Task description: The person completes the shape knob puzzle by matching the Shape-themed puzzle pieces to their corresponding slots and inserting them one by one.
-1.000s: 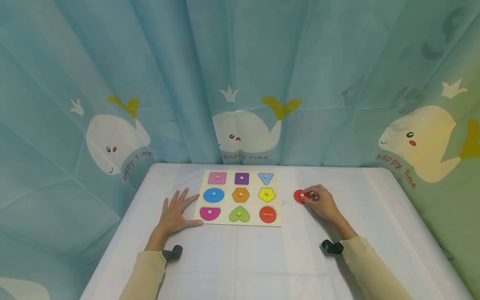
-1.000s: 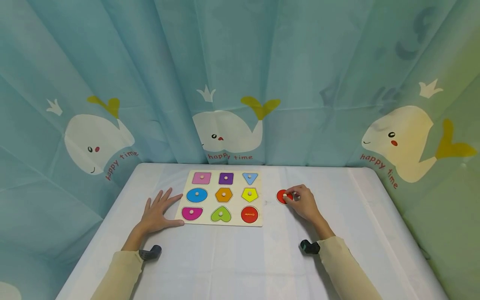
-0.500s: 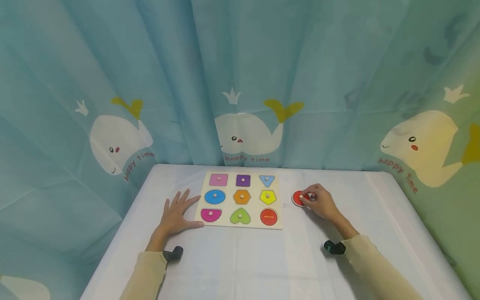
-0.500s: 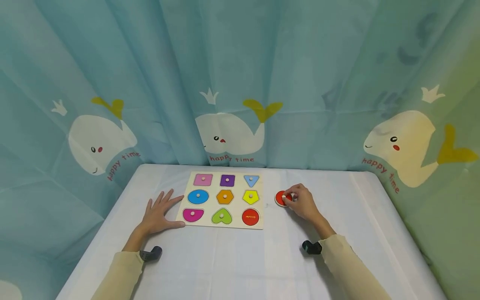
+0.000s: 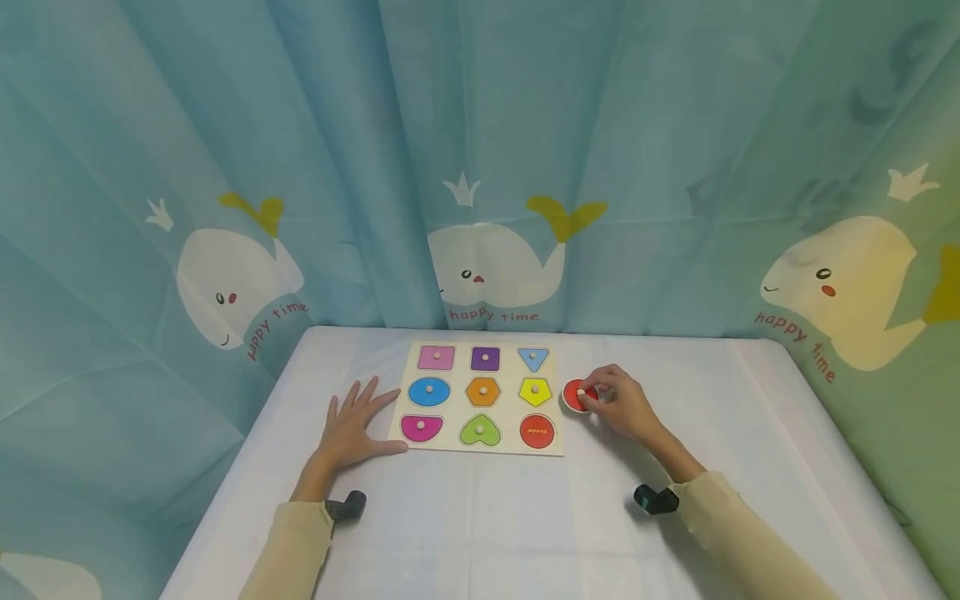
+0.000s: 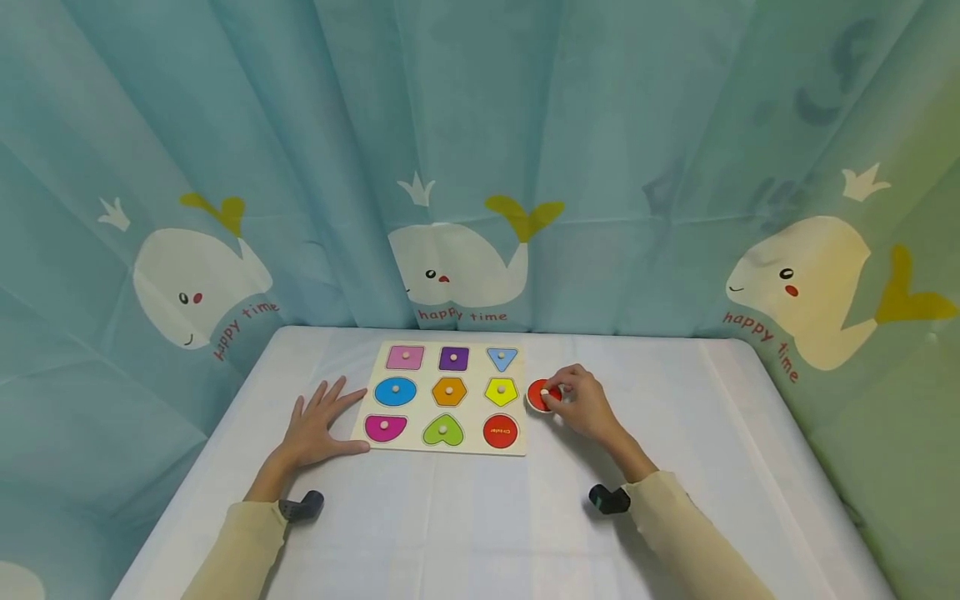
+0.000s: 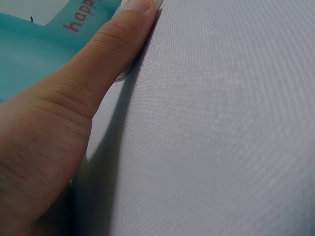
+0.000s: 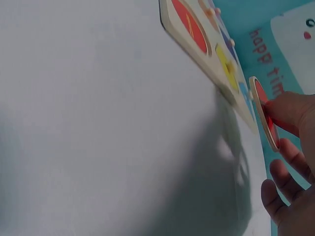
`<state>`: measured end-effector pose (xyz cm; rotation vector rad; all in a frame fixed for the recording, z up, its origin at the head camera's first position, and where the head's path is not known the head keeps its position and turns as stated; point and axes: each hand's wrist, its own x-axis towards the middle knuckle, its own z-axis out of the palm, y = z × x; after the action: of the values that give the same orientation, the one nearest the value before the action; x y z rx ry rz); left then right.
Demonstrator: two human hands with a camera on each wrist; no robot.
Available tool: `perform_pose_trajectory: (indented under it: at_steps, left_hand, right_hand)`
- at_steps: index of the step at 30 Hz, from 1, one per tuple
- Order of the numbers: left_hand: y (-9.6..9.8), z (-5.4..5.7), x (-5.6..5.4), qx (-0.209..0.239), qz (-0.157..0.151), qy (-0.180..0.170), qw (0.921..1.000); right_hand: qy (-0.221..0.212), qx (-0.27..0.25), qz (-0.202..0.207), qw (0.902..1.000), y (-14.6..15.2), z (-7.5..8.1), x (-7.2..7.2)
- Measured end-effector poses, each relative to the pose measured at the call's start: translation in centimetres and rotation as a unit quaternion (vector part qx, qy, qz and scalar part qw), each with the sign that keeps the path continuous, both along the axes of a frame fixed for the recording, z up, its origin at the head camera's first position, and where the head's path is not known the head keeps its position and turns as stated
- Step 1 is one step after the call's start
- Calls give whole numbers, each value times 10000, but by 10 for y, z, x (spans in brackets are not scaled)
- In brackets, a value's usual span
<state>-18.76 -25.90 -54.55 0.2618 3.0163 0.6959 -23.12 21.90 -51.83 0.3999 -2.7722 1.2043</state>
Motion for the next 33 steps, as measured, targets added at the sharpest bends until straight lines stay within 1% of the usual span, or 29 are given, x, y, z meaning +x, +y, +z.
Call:
perform_pose_trajectory:
  at_steps: [6, 12, 16, 23, 29, 33]
  left_hand:
    - [0, 1, 0, 1, -24, -10, 10000]
    - [-1, 3, 0, 59, -31, -21, 10000]
    - [-1, 3, 0, 65, -34, -46, 10000]
    - [-1, 3, -2, 28, -45, 21, 10000]
    - [0, 6, -2, -2, -44, -44, 10000]
    - [1, 7, -1, -34, -45, -52, 10000]
  right_hand:
    - [67, -66, 195, 9998, -16, 2, 3]
    - [55, -178, 356, 9992, -32, 0, 8]
    - [70, -328, 455, 9984, -40, -4, 14]
    - [37, -591, 575, 9966, -47, -13, 20]
    - [4, -610, 533, 9967, -51, -20, 27]
    - [11, -531, 489, 9974, -55, -21, 32]
